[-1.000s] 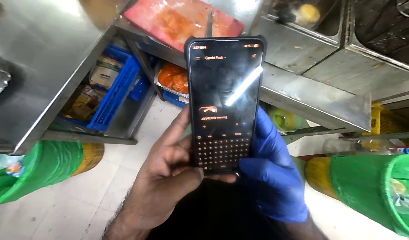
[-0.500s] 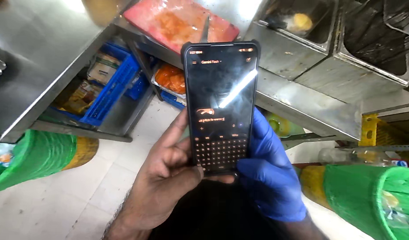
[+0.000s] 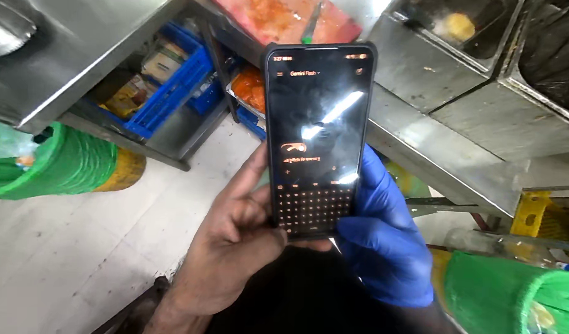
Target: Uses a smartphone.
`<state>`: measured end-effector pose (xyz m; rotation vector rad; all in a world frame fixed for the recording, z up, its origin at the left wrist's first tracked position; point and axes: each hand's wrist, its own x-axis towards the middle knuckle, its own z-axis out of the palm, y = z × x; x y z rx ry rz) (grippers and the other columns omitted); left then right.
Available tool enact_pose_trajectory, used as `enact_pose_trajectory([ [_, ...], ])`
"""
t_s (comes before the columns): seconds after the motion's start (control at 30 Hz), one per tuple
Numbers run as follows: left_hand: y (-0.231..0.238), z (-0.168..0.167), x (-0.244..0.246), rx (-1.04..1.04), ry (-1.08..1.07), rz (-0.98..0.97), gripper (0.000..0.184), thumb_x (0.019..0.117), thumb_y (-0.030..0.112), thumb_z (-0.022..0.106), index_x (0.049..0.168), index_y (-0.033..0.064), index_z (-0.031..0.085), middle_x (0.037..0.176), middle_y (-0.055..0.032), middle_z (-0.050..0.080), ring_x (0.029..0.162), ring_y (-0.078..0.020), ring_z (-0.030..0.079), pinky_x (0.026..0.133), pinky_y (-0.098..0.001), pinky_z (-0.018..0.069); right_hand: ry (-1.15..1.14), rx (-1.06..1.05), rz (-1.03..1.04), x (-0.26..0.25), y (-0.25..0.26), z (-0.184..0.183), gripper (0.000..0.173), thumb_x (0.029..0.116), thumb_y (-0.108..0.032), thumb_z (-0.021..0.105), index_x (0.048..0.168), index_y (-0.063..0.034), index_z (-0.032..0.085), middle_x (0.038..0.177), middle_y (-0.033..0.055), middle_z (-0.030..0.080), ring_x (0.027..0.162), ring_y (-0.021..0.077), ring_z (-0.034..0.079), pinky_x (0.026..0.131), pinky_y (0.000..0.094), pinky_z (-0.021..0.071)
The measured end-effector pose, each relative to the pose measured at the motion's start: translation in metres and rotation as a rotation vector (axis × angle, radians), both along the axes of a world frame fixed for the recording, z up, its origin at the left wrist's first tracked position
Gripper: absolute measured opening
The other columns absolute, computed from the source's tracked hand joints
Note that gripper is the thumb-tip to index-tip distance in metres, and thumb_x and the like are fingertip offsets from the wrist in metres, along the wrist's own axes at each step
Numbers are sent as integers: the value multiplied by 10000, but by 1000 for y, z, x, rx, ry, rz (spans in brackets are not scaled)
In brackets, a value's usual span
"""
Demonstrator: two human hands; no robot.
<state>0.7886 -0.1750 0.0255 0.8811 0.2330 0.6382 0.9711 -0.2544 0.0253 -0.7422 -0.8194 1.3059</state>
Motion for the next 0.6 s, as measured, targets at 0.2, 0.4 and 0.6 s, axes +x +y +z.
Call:
enact_pose_trajectory([
  [0.2,-17,4,-15,22,-10,13,918,834,-187,462,1629,177,183,1355,-201,591,1103,-352,687,874,-539,616,7,28,15,-15,-15,3,792,791,90,462,1546,-108,328,1253,99,601,996,142,661,745,301,602],
  [0.4,-42,5,-49,26,-10,41,923,844,-185,466,1637,178,163,1342,-202,595,1097,-349,686,888,-553,607,9,34,34,-47,-32,1,754,803,73,471,1526,-101,347,1278,91,601,1035,147,663,766,317,612],
  [0.6,-78,13,-90,-32,24,107,891,854,-191,422,1630,168,172,1361,-209,576,1111,-359,677,857,-552,615,29,15,76,-87,-59,7,785,792,86,470,1543,-91,327,1281,97,594,1051,148,656,790,312,607],
])
